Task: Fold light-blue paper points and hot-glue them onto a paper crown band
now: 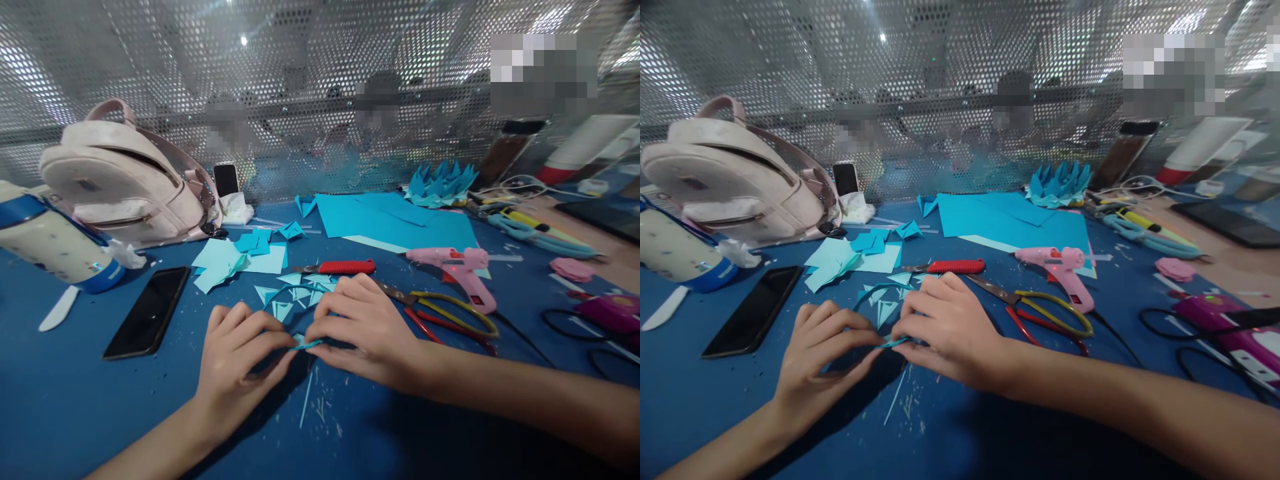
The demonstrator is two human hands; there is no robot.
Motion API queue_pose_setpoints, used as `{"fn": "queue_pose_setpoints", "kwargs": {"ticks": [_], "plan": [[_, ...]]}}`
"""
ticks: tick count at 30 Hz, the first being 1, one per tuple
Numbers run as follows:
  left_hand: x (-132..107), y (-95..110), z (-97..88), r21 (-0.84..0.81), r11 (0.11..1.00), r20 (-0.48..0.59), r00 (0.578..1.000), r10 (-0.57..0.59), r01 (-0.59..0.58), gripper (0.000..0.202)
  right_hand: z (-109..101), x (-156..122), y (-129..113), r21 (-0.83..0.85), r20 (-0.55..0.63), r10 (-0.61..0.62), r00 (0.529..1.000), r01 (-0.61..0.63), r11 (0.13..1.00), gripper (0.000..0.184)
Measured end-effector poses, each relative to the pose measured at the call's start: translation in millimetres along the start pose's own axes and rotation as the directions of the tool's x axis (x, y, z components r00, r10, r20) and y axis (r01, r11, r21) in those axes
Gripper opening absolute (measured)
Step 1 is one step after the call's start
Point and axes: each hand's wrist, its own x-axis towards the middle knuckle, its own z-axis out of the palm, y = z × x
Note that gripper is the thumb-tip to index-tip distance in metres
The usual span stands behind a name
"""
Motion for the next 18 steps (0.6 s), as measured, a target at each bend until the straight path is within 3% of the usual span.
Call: {"fn": "queue_pose_setpoints", "kwargs": {"ticks": [5, 9, 18], "plan": [[-1.3, 0.6, -0.8, 0.011, 1.0, -0.017, 1.0, 0.014, -0.014, 0.005, -0.6, -0.7, 0.2, 0.008, -0.009, -0.003, 1.0, 0.003, 1.0, 0.01], [-1.2, 2.5, -0.2, -0.006, 0.999, 0.028, 0.998, -0.049, 0.049, 0.008, -1.1, -1.4, -0.4, -0.008, -0.013, -0.024, 1.0, 0.024, 1.0, 0.01], [-1.1, 6.7, 1.4, -0.081, 0.992, 0.011, 0.995, -0.098, 0.098, 0.01, -1.8, -2.5, 0.3, -0.007, 0.0, -0.052, 0.999, 0.052, 0.999, 0.006]]}}
